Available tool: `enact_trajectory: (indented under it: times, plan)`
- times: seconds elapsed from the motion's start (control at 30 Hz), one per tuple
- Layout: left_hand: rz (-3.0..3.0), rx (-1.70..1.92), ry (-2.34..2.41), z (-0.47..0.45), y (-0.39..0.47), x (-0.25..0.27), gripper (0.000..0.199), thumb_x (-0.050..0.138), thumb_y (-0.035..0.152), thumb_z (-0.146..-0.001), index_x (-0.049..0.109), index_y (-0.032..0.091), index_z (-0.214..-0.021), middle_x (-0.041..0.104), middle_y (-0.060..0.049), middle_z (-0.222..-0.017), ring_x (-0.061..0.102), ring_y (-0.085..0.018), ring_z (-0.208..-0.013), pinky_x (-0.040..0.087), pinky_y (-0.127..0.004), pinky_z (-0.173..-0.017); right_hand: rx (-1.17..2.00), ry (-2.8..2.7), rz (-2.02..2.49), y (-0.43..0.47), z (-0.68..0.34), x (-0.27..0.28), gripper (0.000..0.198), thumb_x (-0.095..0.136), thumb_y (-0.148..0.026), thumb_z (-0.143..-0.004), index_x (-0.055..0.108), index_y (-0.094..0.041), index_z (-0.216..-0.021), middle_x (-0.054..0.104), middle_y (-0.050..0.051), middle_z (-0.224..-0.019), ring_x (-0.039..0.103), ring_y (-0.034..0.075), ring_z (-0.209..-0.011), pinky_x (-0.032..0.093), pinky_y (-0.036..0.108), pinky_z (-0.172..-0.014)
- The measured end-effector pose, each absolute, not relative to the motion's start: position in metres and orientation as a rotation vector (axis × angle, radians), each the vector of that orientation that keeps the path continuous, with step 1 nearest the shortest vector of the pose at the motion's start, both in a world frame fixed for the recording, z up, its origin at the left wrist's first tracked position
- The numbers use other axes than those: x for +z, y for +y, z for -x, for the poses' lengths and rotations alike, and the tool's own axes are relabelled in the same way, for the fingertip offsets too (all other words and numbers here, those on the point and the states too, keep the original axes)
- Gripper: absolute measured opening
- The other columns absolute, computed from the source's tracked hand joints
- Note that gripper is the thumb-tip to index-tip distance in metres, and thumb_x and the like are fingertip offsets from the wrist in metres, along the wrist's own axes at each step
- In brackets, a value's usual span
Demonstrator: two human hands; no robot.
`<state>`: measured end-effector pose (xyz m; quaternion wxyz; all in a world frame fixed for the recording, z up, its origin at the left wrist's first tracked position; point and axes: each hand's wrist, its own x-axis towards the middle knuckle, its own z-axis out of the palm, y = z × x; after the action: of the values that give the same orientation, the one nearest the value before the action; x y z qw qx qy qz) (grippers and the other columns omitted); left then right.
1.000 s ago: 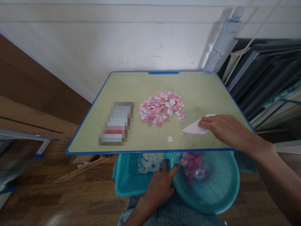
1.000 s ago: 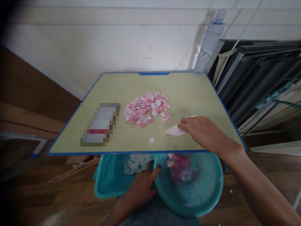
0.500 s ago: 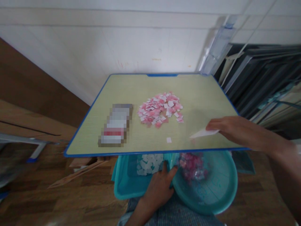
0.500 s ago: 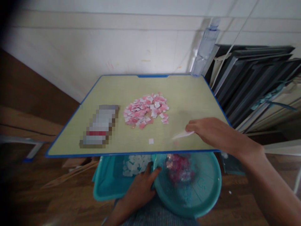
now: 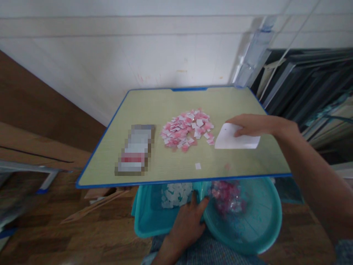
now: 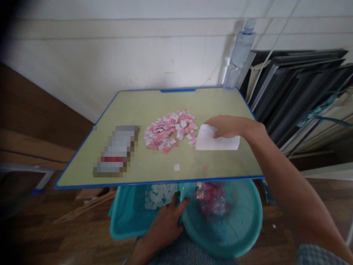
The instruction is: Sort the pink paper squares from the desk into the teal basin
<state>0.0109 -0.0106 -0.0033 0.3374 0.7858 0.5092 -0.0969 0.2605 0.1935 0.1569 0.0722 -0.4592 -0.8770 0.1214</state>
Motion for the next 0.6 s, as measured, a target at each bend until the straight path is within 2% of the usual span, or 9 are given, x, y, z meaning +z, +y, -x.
enact_trajectory:
  times: [0.1,0.3,0.43,0.5,0.6]
  plan:
    - [-2.057,-0.257,1.326,-0.010,-0.011,-0.005,0.067,0.050,0.019,-0.075,0.032,0.029,-0.140,0.026,-0.017,-0.147,0.055,-0.032,-0.109,0.041,-0.043,-0.090,0.571,-2.789,1.256,0.199,-0.248,0.156,0.039,0.056,-0.009,-0.070,0.067,-0.016,-0.107,0.070,0.005,-0.106,0.063,0.017,-0.094,0.046,0.024,-0.082]
    - [-2.058,-0.249,1.324,-0.011,-0.010,-0.001,0.066,0.050,0.020,-0.076,0.032,0.030,-0.139,0.026,-0.014,-0.148,0.058,-0.031,-0.104,0.042,-0.042,-0.089,0.850,-2.901,1.168,0.208,-0.232,0.150,0.036,0.054,-0.011,-0.068,0.066,-0.024,-0.099,0.071,0.001,-0.097,0.065,0.021,-0.083,0.050,0.030,-0.069]
    - [-2.034,-0.287,1.330,-0.012,-0.009,0.002,0.067,0.051,0.020,-0.076,0.031,0.031,-0.139,0.025,-0.012,-0.149,0.056,-0.029,-0.106,0.041,-0.042,-0.091,0.956,-2.877,1.166,0.201,-0.233,0.154,0.042,0.054,-0.012,-0.067,0.064,-0.024,-0.106,0.071,0.001,-0.099,0.065,0.021,-0.082,0.050,0.030,-0.065]
    - [-2.036,-0.293,1.324,-0.012,-0.009,0.003,0.068,0.050,0.019,-0.075,0.031,0.031,-0.139,0.026,-0.011,-0.149,0.056,-0.029,-0.105,0.041,-0.042,-0.091,1.053,-2.864,1.143,0.195,-0.233,0.158,0.040,0.054,-0.013,-0.070,0.064,-0.024,-0.107,0.072,0.001,-0.095,0.065,0.020,-0.076,0.049,0.029,-0.060]
    - [-2.047,-0.276,1.324,-0.012,-0.009,0.003,0.068,0.050,0.019,-0.074,0.032,0.031,-0.139,0.026,-0.012,-0.148,0.058,-0.030,-0.103,0.042,-0.042,-0.089,1.188,-2.859,1.120,0.188,-0.234,0.161,0.031,0.051,-0.013,-0.073,0.067,-0.023,-0.098,0.072,0.001,-0.087,0.064,0.017,-0.066,0.048,0.028,-0.056]
